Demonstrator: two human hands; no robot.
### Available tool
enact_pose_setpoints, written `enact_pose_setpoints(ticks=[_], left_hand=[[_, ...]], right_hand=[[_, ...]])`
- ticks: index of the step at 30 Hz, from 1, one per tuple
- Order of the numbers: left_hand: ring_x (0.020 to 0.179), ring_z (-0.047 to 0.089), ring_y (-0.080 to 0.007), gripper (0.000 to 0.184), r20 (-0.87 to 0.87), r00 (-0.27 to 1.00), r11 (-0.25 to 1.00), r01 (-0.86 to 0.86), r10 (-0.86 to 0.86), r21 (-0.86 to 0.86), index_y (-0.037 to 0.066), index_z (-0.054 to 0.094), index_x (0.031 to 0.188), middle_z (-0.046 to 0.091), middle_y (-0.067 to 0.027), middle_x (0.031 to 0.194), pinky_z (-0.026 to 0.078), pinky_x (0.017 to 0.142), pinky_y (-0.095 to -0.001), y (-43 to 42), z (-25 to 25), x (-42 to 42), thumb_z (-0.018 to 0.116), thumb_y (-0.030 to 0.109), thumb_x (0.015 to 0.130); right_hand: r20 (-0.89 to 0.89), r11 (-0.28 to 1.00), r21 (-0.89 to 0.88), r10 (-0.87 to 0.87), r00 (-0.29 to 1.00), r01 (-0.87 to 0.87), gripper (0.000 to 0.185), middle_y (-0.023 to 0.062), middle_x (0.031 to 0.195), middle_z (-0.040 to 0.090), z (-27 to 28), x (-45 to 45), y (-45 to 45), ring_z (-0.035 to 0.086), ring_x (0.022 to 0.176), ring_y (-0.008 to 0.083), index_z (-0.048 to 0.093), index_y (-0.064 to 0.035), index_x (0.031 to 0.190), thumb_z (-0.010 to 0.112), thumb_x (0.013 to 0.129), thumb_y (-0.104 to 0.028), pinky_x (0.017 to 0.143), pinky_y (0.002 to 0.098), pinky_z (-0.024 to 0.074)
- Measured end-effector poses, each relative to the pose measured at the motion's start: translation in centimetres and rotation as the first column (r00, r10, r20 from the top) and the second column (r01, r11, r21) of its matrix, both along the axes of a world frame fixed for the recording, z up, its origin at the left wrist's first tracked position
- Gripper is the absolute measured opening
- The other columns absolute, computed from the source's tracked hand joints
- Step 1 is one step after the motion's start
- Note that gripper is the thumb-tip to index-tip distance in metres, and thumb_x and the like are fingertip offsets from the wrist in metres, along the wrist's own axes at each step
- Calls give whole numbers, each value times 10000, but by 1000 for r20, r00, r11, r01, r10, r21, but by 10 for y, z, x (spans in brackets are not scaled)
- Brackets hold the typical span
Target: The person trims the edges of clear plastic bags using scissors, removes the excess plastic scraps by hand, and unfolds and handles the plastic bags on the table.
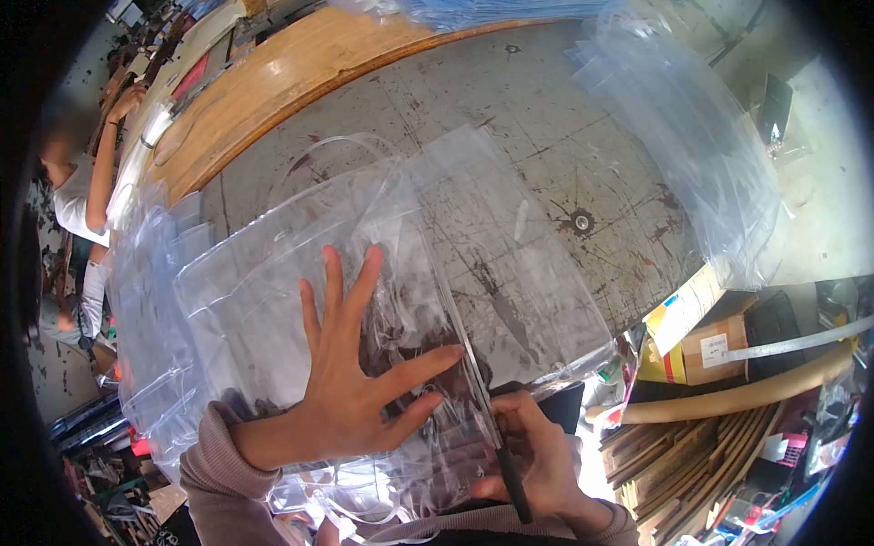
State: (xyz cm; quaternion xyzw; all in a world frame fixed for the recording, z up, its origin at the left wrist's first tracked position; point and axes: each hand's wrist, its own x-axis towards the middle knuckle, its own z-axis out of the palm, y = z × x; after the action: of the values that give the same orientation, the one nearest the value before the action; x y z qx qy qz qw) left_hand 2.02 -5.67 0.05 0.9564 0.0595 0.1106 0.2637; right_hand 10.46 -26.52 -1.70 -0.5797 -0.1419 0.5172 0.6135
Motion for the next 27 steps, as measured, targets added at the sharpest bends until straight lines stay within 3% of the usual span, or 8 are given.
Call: enact_pose_setpoints(ticks=[13,20,27], left_hand=[[1313,-2,-554,425,0,1000,1000,5,-5,-2,280,639,1082,126,-330,1427,8,925,-727,0,0,-1,729,237,669],[1312,-2,-556,423,1,1000,1000,-2,2,-1,282,640,1080,127,-335,1424,10,926,-728,0,0,-1,732,244,669],[1305,21,-567,437,-8,1000,1000,13,-13,-7,285,637,1083,135,-341,1419,17,919,-734,-1,0,-1,736,250,659]], right_hand=[[19,996,-89,12,1000,-10,855,21,767,533,6,1,3,495,670,56,387,33,1126,828,576,-450,587,211,393],[35,998,-37,-48,998,49,843,22,774,539,6,-1,6,491,670,58,390,34,1129,819,585,-446,568,211,379],[6,996,-78,37,999,-36,830,30,775,552,8,6,3,499,660,74,398,20,1122,843,573,-415,575,210,385]])
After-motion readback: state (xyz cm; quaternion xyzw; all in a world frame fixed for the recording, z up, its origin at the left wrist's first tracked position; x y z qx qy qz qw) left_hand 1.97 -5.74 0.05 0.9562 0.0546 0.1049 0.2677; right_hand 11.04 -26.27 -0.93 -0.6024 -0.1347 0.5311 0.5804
